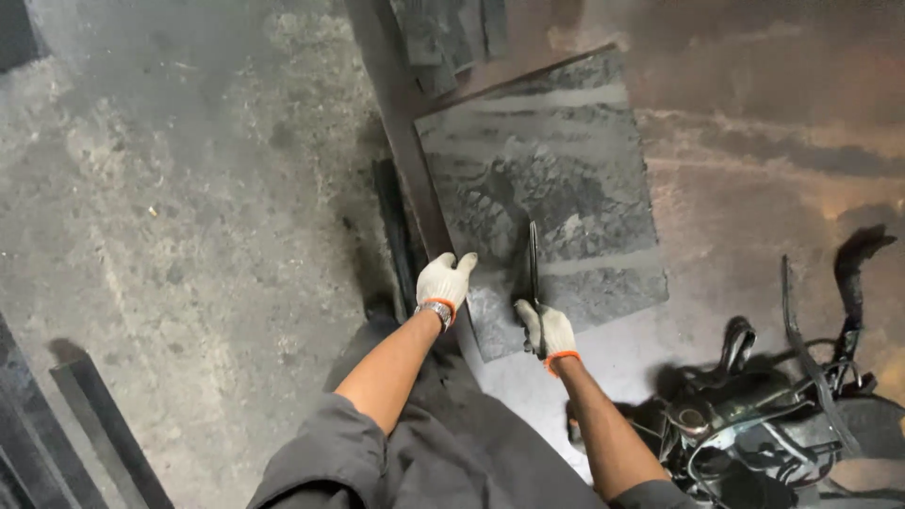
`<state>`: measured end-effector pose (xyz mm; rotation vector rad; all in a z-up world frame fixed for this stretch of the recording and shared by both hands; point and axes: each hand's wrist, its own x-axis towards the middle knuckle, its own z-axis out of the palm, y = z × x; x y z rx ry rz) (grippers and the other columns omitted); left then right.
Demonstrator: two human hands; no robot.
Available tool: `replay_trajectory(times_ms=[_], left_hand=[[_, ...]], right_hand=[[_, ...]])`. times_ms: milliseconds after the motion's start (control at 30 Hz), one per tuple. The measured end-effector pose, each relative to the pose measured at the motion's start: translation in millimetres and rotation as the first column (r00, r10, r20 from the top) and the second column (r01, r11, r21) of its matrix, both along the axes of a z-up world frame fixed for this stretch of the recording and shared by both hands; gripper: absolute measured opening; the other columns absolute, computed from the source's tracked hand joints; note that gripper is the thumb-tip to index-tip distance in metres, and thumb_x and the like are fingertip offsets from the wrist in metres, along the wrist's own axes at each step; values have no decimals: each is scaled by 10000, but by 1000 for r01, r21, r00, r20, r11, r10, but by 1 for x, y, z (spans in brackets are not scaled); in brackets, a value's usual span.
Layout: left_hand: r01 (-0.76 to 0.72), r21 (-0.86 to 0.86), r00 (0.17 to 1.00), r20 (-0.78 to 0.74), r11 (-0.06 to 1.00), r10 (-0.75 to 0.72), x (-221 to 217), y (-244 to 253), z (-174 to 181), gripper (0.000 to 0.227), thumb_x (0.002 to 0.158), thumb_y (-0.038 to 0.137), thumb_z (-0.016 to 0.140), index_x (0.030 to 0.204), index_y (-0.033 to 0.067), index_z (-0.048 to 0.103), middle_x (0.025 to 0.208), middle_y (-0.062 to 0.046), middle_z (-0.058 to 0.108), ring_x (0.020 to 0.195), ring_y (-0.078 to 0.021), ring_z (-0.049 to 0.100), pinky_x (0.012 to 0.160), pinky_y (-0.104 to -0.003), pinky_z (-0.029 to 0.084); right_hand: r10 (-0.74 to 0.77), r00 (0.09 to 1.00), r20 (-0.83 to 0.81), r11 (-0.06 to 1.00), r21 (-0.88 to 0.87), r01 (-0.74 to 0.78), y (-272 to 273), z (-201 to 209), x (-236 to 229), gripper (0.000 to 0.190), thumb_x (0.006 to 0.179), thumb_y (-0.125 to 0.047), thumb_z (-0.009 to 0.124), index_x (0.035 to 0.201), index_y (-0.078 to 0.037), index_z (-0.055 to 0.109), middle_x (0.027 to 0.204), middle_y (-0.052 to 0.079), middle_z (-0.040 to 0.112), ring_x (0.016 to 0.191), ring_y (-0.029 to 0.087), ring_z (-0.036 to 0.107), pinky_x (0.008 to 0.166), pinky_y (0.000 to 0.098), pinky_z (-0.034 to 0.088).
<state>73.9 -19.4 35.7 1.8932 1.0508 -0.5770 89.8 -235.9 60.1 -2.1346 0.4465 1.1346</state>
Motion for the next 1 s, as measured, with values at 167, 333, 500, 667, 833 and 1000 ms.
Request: replay_trajectory(times_ms=[167, 333, 500, 667, 833, 1000], left_hand=[[35, 68, 998, 58, 997, -39, -5, 0, -3, 589, 877, 592, 608, 1006, 33, 742, 1036, -243, 708, 1032, -424, 659, 896, -482, 508], [-3, 144, 996, 92, 990, -10, -31, 3, -22, 577, 882, 592, 597, 1019, 53, 752, 1072, -243, 693, 1050, -419, 646, 910, -475, 500], [-75, 113, 992, 107, 991, 63, -49, 9, -29, 597, 873, 594, 591, 1038, 43, 750, 1097, -247, 684, 1055, -428, 633, 903, -482, 491], [-101, 64, 990, 106, 993, 94, -50, 14, -39, 608, 927, 599, 552, 1031, 34, 754, 1106, -259, 700, 1085, -430, 644, 933, -483, 496], [-106, 9, 979, 175, 994, 103, -51, 16, -56, 624, 916, 608, 578, 1110, 33, 725, 1121, -261, 709, 1092, -423, 655, 933, -478, 497], [-89, -4, 987, 138, 996, 89, -56, 19, -29, 629, 894, 599, 581, 1113, 23, 707, 1080, -248, 715, 1040, -419, 669, 890, -477, 509]], right_hand=[[-69, 996, -52, 998, -16, 68, -5, -10, -24, 510, 947, -455, 635, 871, 46, 689, 574, 102, 580, 448, 200, 588, 452, 366, 481], [-45, 998, -39, 998, 36, 46, 0, -6, -49, 518, 953, -456, 616, 824, 44, 666, 568, 84, 570, 428, 188, 568, 437, 358, 473], [-59, 995, -83, 998, -14, 58, 11, 11, -78, 512, 937, -443, 649, 809, 53, 679, 571, 92, 587, 446, 183, 576, 461, 351, 483], [33, 991, -129, 999, -36, -38, -4, 18, -101, 506, 937, -454, 618, 864, 42, 691, 587, 109, 646, 493, 199, 625, 485, 345, 488], [-8, 996, -92, 997, -82, 1, -37, 26, -124, 524, 968, -443, 627, 906, 72, 698, 668, 91, 730, 601, 160, 716, 568, 280, 536], [-283, 935, -213, 959, -62, 276, -73, 7, -159, 378, 932, -315, 693, 1010, 52, 651, 681, 85, 571, 540, 193, 580, 513, 361, 533]])
